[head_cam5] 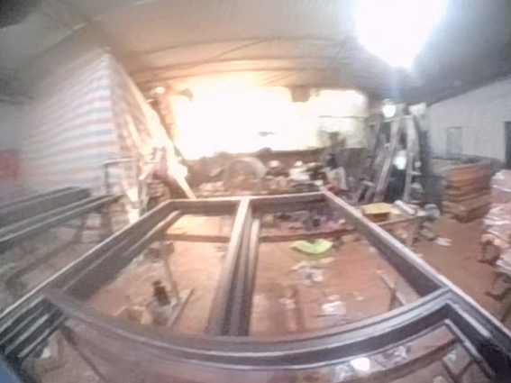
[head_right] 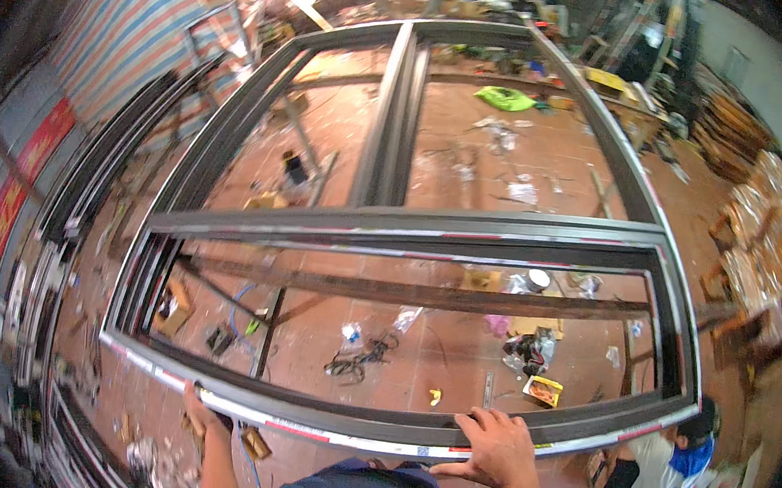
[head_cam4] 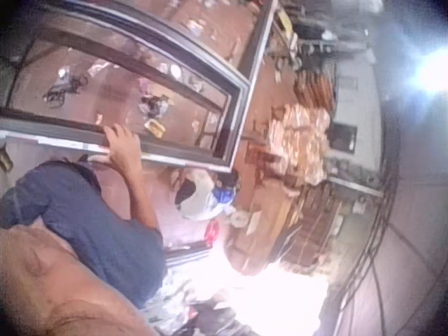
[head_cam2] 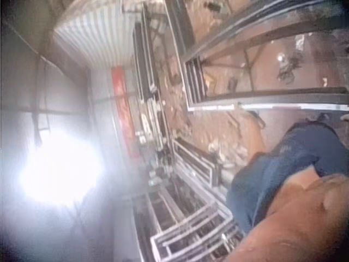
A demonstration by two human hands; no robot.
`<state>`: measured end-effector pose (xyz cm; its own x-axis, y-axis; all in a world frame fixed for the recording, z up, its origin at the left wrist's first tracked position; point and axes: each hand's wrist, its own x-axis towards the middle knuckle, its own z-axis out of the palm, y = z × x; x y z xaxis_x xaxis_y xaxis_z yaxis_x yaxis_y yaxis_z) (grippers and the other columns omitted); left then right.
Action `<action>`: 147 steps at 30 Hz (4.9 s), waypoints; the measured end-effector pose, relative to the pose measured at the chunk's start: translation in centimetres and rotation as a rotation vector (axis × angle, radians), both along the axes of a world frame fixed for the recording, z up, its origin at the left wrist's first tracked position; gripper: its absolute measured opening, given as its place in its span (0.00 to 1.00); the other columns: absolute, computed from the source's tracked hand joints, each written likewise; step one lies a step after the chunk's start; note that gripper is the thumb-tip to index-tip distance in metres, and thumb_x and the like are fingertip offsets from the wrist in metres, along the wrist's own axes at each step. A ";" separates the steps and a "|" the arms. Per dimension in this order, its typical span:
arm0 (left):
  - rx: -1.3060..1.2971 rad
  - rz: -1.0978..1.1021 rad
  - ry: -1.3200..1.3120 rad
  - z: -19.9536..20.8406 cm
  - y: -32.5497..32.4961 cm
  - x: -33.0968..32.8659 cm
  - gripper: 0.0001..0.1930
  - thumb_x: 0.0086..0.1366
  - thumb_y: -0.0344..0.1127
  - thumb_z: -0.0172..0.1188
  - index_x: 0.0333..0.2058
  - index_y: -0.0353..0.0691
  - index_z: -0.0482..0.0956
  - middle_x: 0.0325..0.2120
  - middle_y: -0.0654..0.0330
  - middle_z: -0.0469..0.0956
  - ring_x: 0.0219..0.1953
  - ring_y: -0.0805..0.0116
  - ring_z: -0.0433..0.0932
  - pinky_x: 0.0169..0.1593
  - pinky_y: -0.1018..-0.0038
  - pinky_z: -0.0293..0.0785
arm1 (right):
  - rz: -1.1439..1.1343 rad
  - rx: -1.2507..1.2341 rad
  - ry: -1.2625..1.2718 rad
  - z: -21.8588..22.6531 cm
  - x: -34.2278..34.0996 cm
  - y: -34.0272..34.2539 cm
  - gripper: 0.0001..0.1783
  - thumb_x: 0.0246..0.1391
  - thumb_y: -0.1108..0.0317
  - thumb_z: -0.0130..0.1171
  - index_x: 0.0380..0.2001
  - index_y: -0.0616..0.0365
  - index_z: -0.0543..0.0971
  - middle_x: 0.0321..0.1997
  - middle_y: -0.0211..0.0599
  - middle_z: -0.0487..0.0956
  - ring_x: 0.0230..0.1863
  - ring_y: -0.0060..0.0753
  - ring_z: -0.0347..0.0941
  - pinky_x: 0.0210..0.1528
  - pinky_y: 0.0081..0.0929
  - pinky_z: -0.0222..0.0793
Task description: The person assembles a window frame by cutting aluminum profiles with a miter saw, then fitting and tapping the pieces together using a wooden mallet. The person aligns the frame corners and secures them by hand, then lifts and repositions the assembled frame on the workshop floor.
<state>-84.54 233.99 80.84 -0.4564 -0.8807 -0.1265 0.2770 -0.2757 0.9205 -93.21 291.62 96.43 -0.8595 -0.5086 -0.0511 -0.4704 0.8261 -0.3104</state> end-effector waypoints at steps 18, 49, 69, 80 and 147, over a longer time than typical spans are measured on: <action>-0.243 -0.536 -0.183 -1.0 -5.0 12.0 0.55 0.68 0.53 0.73 0.81 0.39 0.48 0.73 0.41 0.66 0.72 0.51 0.71 0.72 0.58 0.68 | 0.358 -0.024 -0.012 -2.5 1.7 -31.9 0.62 0.50 0.29 0.71 0.75 0.64 0.65 0.70 0.60 0.74 0.69 0.64 0.71 0.68 0.56 0.65; 0.917 0.064 -1.065 -22.3 -40.4 51.3 0.25 0.73 0.56 0.66 0.53 0.38 0.84 0.39 0.52 0.86 0.33 0.54 0.84 0.33 0.57 0.78 | 0.505 -0.457 -0.004 -1.9 -8.3 -93.4 0.50 0.70 0.37 0.58 0.77 0.68 0.62 0.79 0.64 0.63 0.80 0.63 0.58 0.80 0.50 0.53; 0.060 -0.457 -1.041 -17.2 -114.8 17.9 0.23 0.77 0.52 0.59 0.59 0.39 0.78 0.40 0.55 0.85 0.36 0.63 0.87 0.35 0.68 0.80 | -0.608 -0.336 -0.180 -5.1 -15.8 -109.4 0.45 0.66 0.46 0.52 0.83 0.45 0.58 0.72 0.70 0.72 0.71 0.68 0.73 0.72 0.50 0.67; 0.383 -0.726 -1.192 -24.5 -114.8 15.7 0.23 0.76 0.50 0.62 0.57 0.37 0.81 0.42 0.53 0.88 0.38 0.58 0.88 0.35 0.62 0.83 | -0.728 -0.109 -0.029 -4.0 -15.0 -114.0 0.59 0.57 0.39 0.72 0.83 0.46 0.54 0.63 0.67 0.75 0.65 0.70 0.74 0.69 0.53 0.68; 0.534 -1.628 -0.032 -1.7 -73.0 -165.2 0.57 0.62 0.88 0.49 0.72 0.42 0.68 0.70 0.56 0.72 0.71 0.49 0.67 0.73 0.46 0.63 | -1.668 -2.113 2.021 -19.7 -93.8 -127.1 0.64 0.55 0.11 0.49 0.82 0.44 0.57 0.85 0.41 0.57 0.83 0.58 0.53 0.81 0.69 0.50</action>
